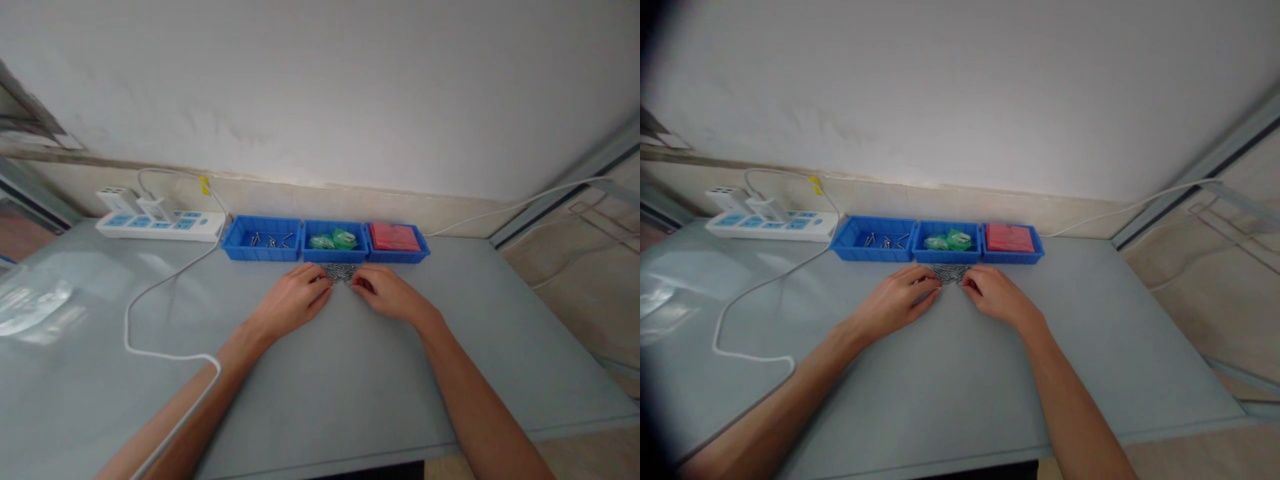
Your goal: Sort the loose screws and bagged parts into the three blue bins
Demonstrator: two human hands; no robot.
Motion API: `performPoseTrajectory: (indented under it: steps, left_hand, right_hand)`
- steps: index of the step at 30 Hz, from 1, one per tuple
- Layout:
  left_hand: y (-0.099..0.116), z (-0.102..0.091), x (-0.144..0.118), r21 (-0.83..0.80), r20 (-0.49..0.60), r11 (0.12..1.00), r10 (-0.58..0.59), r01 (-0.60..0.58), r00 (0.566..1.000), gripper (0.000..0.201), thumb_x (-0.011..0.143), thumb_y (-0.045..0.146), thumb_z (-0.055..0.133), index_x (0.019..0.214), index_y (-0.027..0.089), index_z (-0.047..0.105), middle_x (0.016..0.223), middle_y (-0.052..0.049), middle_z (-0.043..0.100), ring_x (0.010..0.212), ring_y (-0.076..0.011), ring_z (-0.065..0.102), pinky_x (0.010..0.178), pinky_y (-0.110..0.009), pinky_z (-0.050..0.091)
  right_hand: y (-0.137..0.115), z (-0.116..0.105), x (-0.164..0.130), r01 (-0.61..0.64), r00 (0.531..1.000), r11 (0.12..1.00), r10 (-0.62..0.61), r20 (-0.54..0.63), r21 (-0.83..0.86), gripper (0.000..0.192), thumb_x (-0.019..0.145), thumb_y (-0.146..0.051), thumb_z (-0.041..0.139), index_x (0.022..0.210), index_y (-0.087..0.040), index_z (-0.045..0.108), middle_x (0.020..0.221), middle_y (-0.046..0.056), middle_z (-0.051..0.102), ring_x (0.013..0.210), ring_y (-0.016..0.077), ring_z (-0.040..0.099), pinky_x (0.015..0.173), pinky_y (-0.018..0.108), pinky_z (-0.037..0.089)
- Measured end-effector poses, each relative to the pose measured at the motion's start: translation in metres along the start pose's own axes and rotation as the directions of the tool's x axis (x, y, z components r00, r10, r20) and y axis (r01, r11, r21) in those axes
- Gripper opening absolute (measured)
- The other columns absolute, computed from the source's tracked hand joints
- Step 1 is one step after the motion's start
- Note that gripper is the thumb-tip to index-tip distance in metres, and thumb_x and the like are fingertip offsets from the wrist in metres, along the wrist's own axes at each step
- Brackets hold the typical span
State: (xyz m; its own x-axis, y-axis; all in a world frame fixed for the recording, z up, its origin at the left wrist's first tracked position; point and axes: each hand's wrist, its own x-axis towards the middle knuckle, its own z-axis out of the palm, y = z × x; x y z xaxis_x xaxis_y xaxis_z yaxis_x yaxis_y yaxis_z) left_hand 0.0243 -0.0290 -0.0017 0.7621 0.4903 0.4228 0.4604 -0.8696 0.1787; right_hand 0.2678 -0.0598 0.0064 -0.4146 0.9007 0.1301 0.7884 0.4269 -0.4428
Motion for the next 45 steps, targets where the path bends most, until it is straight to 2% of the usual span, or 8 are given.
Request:
performPoseTrajectory:
  steps: [3,7,11,19,31,39,43,45]
  left_hand:
    - [-0.001,0.0,-0.001,-0.013,-0.002,1.0,-0.021,0.021,1.0,0.023,0.103,0.025,0.051,0.108,0.017,0.071,0.102,-0.01,0.07,0.098,-0.0234,0.065,0.088,-0.038,0.056]
    - [-0.001,0.001,-0.002,-0.035,-0.024,0.999,-0.012,0.012,1.0,0.028,0.102,0.029,0.055,0.124,0.017,0.066,0.111,-0.01,0.07,0.105,-0.025,0.065,0.092,-0.04,0.055]
    - [0.0,-0.001,-0.001,-0.024,-0.058,1.0,0.001,-0.003,0.998,0.024,0.104,0.032,0.053,0.112,0.016,0.069,0.105,-0.009,0.072,0.099,-0.0234,0.066,0.089,-0.037,0.054]
    - [-0.003,-0.011,-0.002,0.02,-0.045,1.0,0.015,-0.014,0.999,0.027,0.105,0.033,0.051,0.098,0.015,0.071,0.092,-0.007,0.07,0.088,-0.0206,0.063,0.083,-0.034,0.051]
    - [-0.016,-0.017,-0.008,-0.014,-0.065,1.0,-0.026,0.025,0.998,0.02,0.102,0.032,0.058,0.105,0.017,0.071,0.096,-0.007,0.072,0.092,-0.0205,0.066,0.083,-0.032,0.049]
    - [-0.013,-0.015,-0.007,-0.05,-0.043,0.999,0.016,-0.018,0.999,0.023,0.104,0.028,0.053,0.1,0.017,0.073,0.094,-0.006,0.072,0.09,-0.0194,0.066,0.082,-0.032,0.052]
    - [-0.022,-0.015,-0.008,0.024,-0.178,0.995,-0.088,0.094,0.98,0.021,0.103,0.029,0.055,0.099,0.018,0.072,0.095,-0.006,0.073,0.09,-0.0196,0.066,0.083,-0.032,0.054]
    - [-0.032,-0.017,-0.009,0.083,-0.33,0.966,-0.206,0.246,0.921,0.023,0.103,0.03,0.055,0.098,0.018,0.073,0.095,-0.007,0.073,0.09,-0.02,0.067,0.083,-0.032,0.054]
  right_hand:
    - [-0.003,0.0,0.0,0.002,1.0,0.997,-0.001,-0.012,0.077,0.009,0.094,-0.014,0.059,0.09,-0.018,0.067,0.085,0.005,0.069,0.078,0.0181,0.063,0.073,0.03,0.047]
    - [-0.009,0.001,0.0,-0.044,0.998,0.936,0.057,-0.027,0.35,0.009,0.092,-0.018,0.059,0.091,-0.02,0.067,0.076,0.002,0.071,0.07,0.0171,0.069,0.069,0.029,0.054]
    - [-0.014,0.006,0.002,-0.032,0.994,0.866,0.08,-0.075,0.499,0.005,0.084,-0.019,0.064,0.085,-0.02,0.069,0.075,0.001,0.073,0.068,0.0175,0.073,0.07,0.029,0.06]
    - [-0.019,0.014,0.007,0.136,0.945,0.899,0.008,-0.326,0.416,0.007,0.085,-0.018,0.068,0.083,-0.021,0.075,0.085,0.004,0.075,0.078,0.0187,0.071,0.072,0.029,0.059]
    - [-0.026,0.03,0.011,0.212,0.908,0.92,-0.062,-0.414,0.328,0.011,0.086,-0.012,0.07,0.083,-0.021,0.073,0.086,0.003,0.075,0.079,0.0183,0.071,0.073,0.029,0.057]
    - [-0.026,0.034,0.013,0.244,0.876,0.934,-0.097,-0.472,0.26,0.01,0.089,-0.012,0.067,0.09,-0.021,0.072,0.089,0.004,0.074,0.075,0.0159,0.068,0.071,0.027,0.057]
    - [-0.023,0.038,0.014,0.185,0.876,0.964,-0.073,-0.476,0.191,0.016,0.089,-0.013,0.067,0.103,-0.021,0.072,0.091,0.004,0.073,0.072,0.016,0.066,0.072,0.029,0.057]
    - [-0.021,0.04,0.013,0.159,0.879,0.977,-0.074,-0.471,0.143,0.015,0.09,-0.013,0.064,0.1,-0.021,0.072,0.093,0.005,0.073,0.075,0.0169,0.067,0.075,0.031,0.057]
